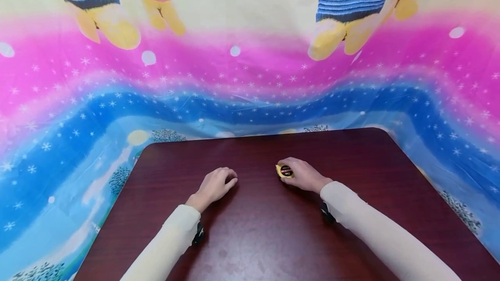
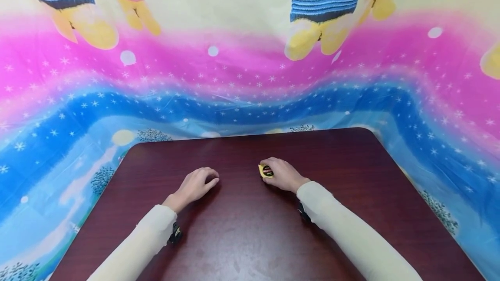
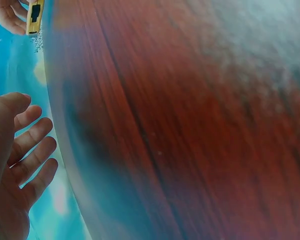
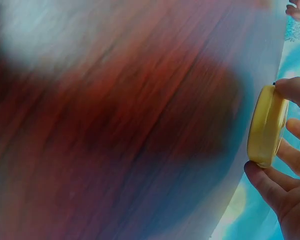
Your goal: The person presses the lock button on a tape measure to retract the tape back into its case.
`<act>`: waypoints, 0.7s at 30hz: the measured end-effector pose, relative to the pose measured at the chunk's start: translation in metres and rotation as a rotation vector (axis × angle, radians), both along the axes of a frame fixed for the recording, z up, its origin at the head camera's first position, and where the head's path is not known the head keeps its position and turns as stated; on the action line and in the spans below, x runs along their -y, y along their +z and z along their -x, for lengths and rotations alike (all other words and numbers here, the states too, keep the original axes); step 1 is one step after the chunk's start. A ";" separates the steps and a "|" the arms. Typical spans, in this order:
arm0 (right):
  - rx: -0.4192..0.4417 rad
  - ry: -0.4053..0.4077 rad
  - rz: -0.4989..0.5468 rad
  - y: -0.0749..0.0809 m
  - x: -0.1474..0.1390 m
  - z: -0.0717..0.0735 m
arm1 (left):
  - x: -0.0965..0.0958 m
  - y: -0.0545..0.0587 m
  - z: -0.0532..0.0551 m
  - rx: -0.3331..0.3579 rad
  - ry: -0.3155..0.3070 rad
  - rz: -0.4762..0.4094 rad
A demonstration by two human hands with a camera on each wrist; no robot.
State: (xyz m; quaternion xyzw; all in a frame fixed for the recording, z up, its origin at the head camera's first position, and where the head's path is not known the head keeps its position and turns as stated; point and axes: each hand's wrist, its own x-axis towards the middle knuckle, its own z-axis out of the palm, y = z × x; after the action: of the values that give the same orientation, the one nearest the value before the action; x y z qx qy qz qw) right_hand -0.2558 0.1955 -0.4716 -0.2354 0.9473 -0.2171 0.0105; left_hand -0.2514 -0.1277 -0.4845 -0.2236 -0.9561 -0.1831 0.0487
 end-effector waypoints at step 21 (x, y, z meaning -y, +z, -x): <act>0.033 -0.026 -0.041 -0.006 -0.011 0.001 | 0.012 -0.001 -0.004 0.006 0.016 -0.011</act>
State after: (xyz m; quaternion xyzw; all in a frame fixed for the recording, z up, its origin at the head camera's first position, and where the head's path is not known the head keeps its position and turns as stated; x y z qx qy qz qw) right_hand -0.2568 0.2063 -0.4779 -0.2192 0.9542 -0.2017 0.0279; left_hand -0.2473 -0.1393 -0.4854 -0.2150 -0.9570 -0.1886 0.0486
